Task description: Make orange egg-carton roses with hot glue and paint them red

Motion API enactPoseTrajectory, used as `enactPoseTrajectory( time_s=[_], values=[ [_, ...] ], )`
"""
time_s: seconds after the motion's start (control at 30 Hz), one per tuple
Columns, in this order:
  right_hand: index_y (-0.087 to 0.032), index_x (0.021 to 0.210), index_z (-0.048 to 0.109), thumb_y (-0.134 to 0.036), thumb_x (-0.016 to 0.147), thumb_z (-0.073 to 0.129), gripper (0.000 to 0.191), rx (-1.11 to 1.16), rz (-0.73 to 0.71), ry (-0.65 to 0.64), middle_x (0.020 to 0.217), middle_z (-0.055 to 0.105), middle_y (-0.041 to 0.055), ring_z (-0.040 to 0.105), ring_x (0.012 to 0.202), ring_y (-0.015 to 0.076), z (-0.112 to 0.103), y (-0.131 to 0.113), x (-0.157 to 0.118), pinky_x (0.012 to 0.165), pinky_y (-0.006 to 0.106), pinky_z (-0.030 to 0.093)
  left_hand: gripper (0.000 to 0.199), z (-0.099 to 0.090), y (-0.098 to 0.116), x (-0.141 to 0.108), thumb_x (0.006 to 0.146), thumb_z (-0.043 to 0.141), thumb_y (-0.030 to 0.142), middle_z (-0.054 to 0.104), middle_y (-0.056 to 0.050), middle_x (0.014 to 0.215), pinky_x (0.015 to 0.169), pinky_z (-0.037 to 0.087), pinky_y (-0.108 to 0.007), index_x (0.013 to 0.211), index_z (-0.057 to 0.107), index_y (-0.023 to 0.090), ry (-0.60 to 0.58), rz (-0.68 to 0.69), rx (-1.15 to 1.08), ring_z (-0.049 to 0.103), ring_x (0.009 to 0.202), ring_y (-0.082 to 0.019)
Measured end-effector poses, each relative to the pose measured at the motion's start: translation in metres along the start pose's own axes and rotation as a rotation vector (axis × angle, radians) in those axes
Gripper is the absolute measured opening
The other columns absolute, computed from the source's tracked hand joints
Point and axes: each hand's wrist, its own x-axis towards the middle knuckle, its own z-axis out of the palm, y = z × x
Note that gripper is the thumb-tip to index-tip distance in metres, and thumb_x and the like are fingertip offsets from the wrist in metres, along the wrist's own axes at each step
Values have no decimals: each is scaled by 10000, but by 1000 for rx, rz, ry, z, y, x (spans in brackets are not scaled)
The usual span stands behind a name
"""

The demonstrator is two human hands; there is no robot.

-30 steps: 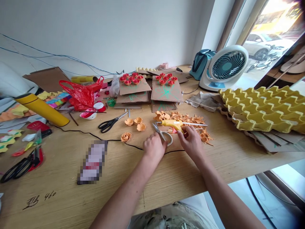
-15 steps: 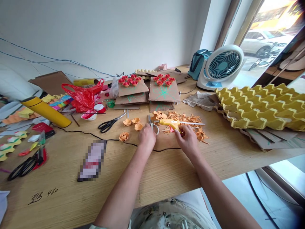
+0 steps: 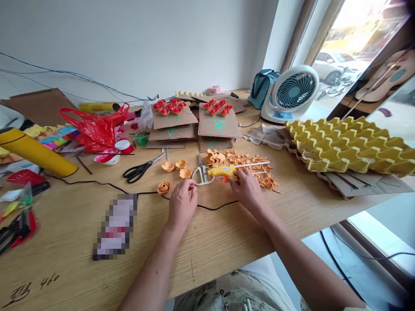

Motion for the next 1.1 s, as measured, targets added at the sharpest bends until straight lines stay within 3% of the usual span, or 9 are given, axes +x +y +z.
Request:
enactPoseTrajectory(
  time_s=[0.17, 0.37, 0.6, 0.77, 0.87, 0.97, 1.1],
  values=[
    [-207, 966, 692, -399, 957, 584, 221, -40, 50, 84, 972, 673, 108, 603, 803, 236, -5, 12, 2, 696, 323, 410, 167, 3, 2, 1, 905, 525, 81, 702, -40, 908, 825, 537, -353, 970, 574, 227, 1, 0, -71, 690, 878, -215],
    [-205, 940, 688, -459, 992, 526, 305, -56, 100, 94, 1008, 684, 125, 615, 854, 251, -5, 20, -2, 739, 344, 424, 137, 6, 6, -4, 928, 530, 99, 716, -51, 923, 828, 515, -370, 902, 598, 215, -113, 39, -25, 672, 927, -241],
    [-199, 952, 668, -421, 976, 538, 257, 51, 117, 100, 1039, 678, 128, 628, 874, 255, -9, 21, -3, 772, 356, 456, 139, 10, 16, 1, 943, 552, 109, 719, -55, 937, 830, 493, -371, 914, 642, 211, -173, 59, 20, 663, 923, -243],
    [-205, 937, 672, -429, 952, 579, 243, 127, 127, 136, 994, 670, 105, 616, 824, 237, -7, 22, -5, 752, 343, 464, 159, 33, 47, 34, 962, 599, 189, 734, -90, 1086, 905, 481, -438, 1064, 721, 201, -311, 194, 200, 642, 1056, -295],
    [-201, 946, 675, -431, 948, 582, 248, 158, 125, 169, 985, 669, 99, 612, 815, 232, -5, 23, -6, 757, 343, 470, 226, 52, 65, 47, 1005, 525, 191, 737, -118, 1141, 923, 475, -469, 1088, 734, 189, -356, 193, 367, 632, 1097, -309],
    [-200, 961, 672, -429, 956, 571, 250, 193, 115, 186, 1007, 671, 101, 614, 839, 232, -5, 23, -6, 773, 344, 476, 322, 65, 71, 49, 1030, 425, 143, 752, -131, 1048, 907, 475, -479, 1002, 745, 173, -373, 185, 417, 640, 1067, -312],
    [-202, 932, 658, -419, 965, 562, 240, 202, 103, 183, 978, 659, 96, 602, 824, 229, -5, 22, -4, 756, 340, 468, 352, 69, 71, 45, 1035, 381, 119, 746, -144, 1037, 897, 473, -481, 1000, 729, 160, -377, 199, 447, 637, 1059, -319]
  ],
)
